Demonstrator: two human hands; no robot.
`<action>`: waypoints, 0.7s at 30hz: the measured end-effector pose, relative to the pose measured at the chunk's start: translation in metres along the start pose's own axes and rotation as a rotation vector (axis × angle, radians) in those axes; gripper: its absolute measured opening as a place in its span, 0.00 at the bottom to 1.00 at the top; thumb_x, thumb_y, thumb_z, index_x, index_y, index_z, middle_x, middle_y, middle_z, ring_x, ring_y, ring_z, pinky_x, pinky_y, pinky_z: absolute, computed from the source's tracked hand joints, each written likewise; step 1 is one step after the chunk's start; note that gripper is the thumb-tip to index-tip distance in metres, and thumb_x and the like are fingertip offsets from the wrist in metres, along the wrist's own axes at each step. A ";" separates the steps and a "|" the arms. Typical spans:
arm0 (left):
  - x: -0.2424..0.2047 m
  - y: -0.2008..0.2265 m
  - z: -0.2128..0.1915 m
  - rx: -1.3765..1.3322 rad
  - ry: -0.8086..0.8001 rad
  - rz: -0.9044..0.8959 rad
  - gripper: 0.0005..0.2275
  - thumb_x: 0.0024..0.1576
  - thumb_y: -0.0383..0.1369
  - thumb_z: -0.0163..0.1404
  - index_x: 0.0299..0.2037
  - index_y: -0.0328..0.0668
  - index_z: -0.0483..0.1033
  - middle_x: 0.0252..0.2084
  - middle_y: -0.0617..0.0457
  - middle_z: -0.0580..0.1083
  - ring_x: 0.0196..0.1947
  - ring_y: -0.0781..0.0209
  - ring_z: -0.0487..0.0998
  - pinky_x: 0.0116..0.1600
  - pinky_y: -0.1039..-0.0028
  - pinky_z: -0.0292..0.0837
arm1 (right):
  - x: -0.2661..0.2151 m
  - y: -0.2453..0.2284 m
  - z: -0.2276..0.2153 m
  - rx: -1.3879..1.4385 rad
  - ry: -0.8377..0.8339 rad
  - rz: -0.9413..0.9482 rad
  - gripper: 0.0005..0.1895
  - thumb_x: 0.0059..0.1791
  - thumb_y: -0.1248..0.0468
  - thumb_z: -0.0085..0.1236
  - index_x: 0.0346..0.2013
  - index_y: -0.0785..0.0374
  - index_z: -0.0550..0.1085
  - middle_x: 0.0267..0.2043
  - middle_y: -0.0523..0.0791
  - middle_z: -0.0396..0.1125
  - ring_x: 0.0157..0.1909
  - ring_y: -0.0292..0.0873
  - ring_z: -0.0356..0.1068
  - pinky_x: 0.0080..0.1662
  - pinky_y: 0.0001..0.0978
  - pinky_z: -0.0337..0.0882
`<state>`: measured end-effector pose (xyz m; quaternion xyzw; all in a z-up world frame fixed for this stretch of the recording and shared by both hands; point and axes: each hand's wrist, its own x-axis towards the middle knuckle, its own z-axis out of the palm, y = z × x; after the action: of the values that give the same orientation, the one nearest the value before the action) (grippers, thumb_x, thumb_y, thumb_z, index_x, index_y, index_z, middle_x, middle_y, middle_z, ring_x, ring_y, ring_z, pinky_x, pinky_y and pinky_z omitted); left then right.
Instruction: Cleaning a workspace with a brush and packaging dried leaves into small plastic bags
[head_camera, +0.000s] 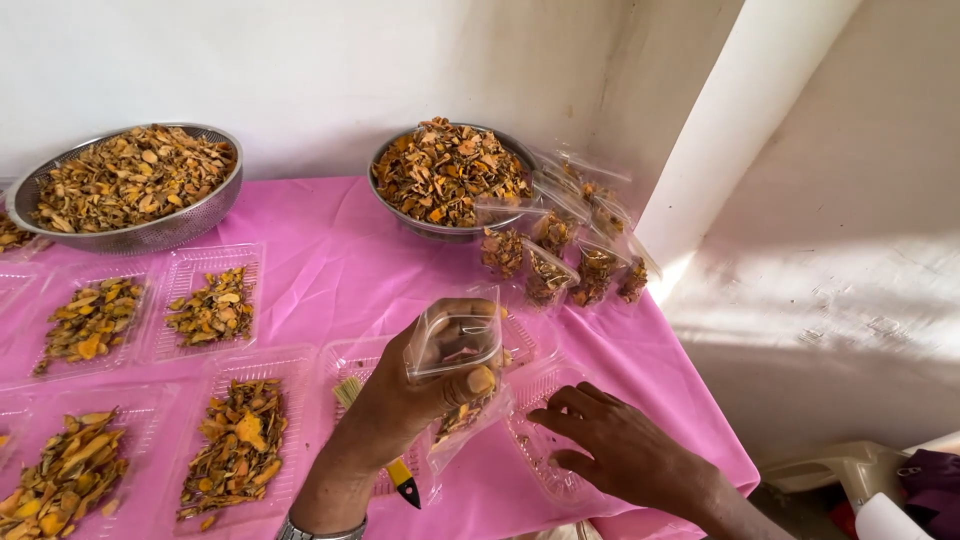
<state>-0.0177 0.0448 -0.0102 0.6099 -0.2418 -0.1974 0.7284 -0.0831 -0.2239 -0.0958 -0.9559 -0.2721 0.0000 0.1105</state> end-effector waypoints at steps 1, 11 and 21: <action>-0.001 0.000 0.000 -0.001 0.001 0.006 0.31 0.46 0.42 0.60 0.61 0.42 0.70 0.46 0.50 0.76 0.47 0.59 0.80 0.52 0.70 0.77 | 0.001 -0.002 0.002 0.017 0.031 -0.019 0.22 0.52 0.56 0.59 0.61 0.52 0.74 0.57 0.45 0.70 0.57 0.49 0.67 0.56 0.48 0.69; 0.000 -0.004 -0.001 0.012 0.059 -0.052 0.31 0.45 0.41 0.61 0.61 0.44 0.71 0.46 0.51 0.75 0.46 0.62 0.79 0.49 0.72 0.76 | 0.021 -0.001 0.030 0.074 0.176 -0.128 0.04 0.53 0.63 0.57 0.39 0.58 0.77 0.39 0.43 0.71 0.36 0.46 0.70 0.37 0.41 0.73; -0.003 -0.008 -0.008 -0.015 0.035 -0.007 0.32 0.45 0.43 0.62 0.62 0.41 0.71 0.44 0.52 0.74 0.45 0.63 0.77 0.48 0.72 0.76 | 0.010 0.019 -0.001 0.170 0.208 0.330 0.03 0.52 0.63 0.56 0.34 0.52 0.77 0.32 0.37 0.77 0.28 0.33 0.75 0.33 0.25 0.79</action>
<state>-0.0155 0.0514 -0.0197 0.6086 -0.2253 -0.1909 0.7365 -0.0644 -0.2343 -0.0979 -0.9696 -0.0980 -0.0575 0.2166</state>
